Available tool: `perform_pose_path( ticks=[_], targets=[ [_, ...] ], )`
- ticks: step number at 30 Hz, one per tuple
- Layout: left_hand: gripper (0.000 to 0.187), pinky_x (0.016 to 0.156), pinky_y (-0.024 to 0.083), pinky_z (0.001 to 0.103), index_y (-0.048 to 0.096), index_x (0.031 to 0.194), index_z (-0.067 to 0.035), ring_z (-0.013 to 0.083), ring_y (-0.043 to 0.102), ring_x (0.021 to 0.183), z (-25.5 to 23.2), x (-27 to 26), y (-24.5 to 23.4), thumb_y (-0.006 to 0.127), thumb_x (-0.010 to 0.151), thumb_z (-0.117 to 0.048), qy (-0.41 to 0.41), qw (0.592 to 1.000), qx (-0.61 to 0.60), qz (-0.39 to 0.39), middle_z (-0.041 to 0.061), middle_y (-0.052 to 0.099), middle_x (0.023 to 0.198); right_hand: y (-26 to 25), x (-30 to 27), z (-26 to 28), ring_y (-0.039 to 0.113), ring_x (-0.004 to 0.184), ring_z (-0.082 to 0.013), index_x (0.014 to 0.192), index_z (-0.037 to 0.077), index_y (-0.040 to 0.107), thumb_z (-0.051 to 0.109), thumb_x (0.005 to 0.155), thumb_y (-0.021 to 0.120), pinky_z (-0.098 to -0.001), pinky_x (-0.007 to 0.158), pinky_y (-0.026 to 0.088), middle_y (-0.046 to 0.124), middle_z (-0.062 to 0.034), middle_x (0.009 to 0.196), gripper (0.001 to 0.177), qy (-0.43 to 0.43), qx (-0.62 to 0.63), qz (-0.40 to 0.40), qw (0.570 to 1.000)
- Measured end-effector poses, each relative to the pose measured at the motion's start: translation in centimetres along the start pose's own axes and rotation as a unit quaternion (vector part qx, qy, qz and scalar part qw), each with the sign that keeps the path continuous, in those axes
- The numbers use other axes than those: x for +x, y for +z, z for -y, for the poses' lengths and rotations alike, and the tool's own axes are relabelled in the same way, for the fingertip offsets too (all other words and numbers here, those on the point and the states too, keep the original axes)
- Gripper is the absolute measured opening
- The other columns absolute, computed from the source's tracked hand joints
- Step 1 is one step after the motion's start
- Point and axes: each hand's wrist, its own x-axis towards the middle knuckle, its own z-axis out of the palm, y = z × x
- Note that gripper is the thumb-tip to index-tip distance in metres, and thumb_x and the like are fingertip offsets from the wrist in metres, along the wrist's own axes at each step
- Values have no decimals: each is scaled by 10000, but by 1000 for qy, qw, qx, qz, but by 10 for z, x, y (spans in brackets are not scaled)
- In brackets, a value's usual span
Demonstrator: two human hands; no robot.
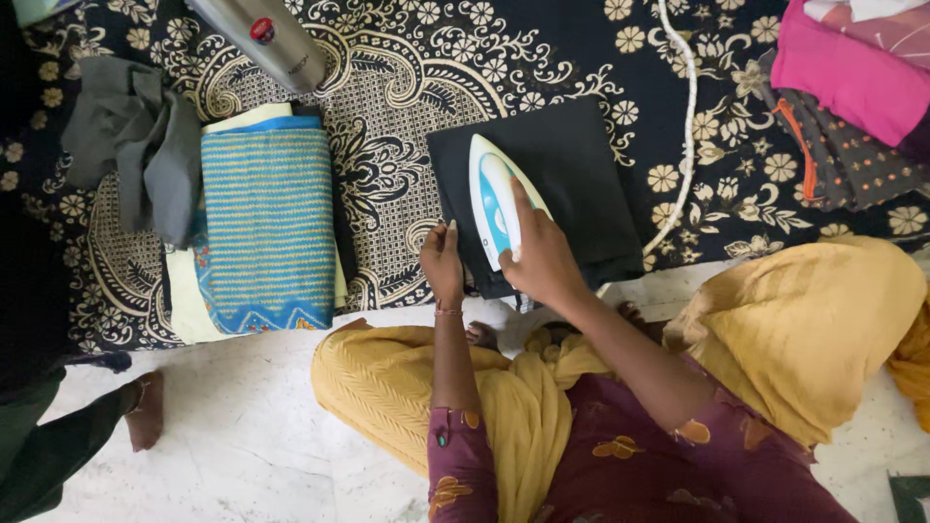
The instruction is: The person irons a pair of black shorts with white stripes while sitting on the floor. They use a blue and white iron to smooth the fabric, adjusting the garment with their hands before folding it.
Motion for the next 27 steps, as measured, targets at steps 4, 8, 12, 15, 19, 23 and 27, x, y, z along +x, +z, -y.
perform_pose_path(
  ticks=[4,8,12,15,19,23,27],
  targets=[
    [167,844,512,239,664,1128,51,93,647,933,3,4,0,596,1009,-44,-12,999,-39,-1,51,716,1033,0,6,9,623,983,-526,1629,87,95,79,742,759,-575,905,498,614,-325,1078,1108,20,-32,36,999],
    [197,865,511,248,658,1172,62,109,648,965,6,6,0,578,1028,-47,-15,998,-62,4,70,716,1076,1,2,9,639,957,-511,1629,83,95,88,732,762,-567,870,512,613,-322,1053,1118,23,-29,55,998],
    [247,864,516,248,651,1219,64,116,658,970,10,7,-6,567,1027,-65,-39,999,-13,4,85,721,1099,9,24,5,643,932,-517,1623,71,124,96,730,767,-550,863,524,621,-322,1030,1100,-9,-33,39,999],
    [273,869,520,243,648,1250,67,113,668,983,11,11,-3,567,1025,-67,-30,999,-37,12,86,729,1124,11,30,7,639,926,-527,1614,63,153,108,721,776,-547,859,523,626,-327,1010,1090,-19,-36,30,999],
    [292,749,489,247,656,1273,58,108,629,894,12,8,-7,570,1026,-72,-59,998,-34,5,82,730,1097,9,16,3,646,945,-520,1615,56,179,95,712,761,-543,871,524,634,-333,1035,1075,-15,-15,63,998],
    [293,698,526,197,654,1275,58,61,657,845,7,10,-3,564,1038,-87,-53,997,-56,13,50,744,1067,12,24,1,646,966,-514,1601,62,206,96,699,765,-541,882,520,645,-327,1073,1062,-42,-3,41,998],
    [308,470,369,194,675,1290,5,35,495,602,-1,6,-5,537,1044,-121,-99,992,-82,21,8,680,905,16,47,2,641,968,-516,1603,74,225,108,707,772,-546,875,512,648,-320,1071,1050,-34,-2,53,998]
  ],
)
